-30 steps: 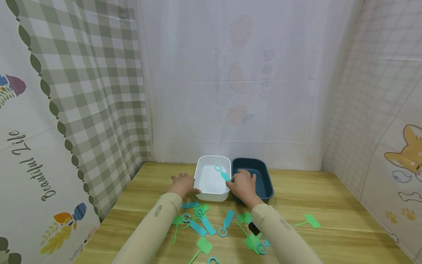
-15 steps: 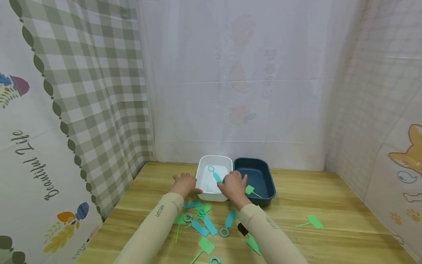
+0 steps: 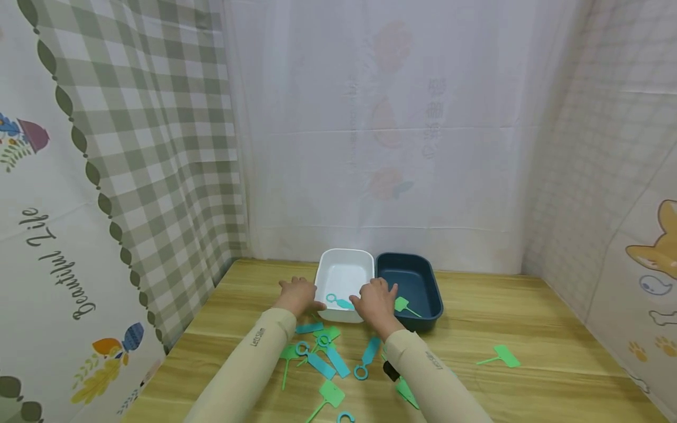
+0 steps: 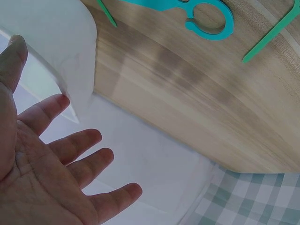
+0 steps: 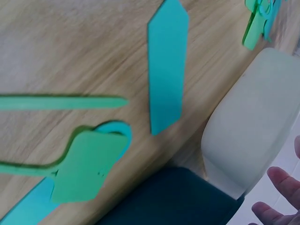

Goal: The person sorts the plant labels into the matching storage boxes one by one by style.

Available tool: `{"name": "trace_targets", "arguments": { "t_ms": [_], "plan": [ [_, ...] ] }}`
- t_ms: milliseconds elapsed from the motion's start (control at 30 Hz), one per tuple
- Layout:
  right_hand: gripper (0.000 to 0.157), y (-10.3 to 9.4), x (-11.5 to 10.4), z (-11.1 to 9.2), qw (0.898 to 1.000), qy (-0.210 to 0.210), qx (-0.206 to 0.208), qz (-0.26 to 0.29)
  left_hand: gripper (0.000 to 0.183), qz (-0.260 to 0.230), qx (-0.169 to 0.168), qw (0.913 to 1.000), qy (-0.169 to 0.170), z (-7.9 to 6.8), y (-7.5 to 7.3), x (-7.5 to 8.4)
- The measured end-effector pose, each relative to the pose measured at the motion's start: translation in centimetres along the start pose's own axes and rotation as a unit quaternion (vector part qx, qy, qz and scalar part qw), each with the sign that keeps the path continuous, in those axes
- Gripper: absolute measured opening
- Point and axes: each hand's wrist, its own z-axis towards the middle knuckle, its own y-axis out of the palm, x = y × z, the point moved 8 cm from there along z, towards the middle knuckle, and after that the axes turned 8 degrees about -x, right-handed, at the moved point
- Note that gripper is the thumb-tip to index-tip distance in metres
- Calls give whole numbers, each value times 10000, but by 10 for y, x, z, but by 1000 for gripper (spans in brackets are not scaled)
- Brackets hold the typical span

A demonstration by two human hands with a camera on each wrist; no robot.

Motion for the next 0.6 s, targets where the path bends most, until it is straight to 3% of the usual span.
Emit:
{"name": "trace_targets", "arguments": {
  "t_ms": [267, 600],
  "plan": [
    [30, -10, 13, -2, 9999, 94, -101, 38, 56, -29, 23, 10000, 61, 0, -1, 1],
    [36, -40, 40, -8, 9999, -88, -51, -7, 50, -13, 135, 9993, 349, 4, 0, 1]
  ]
}}
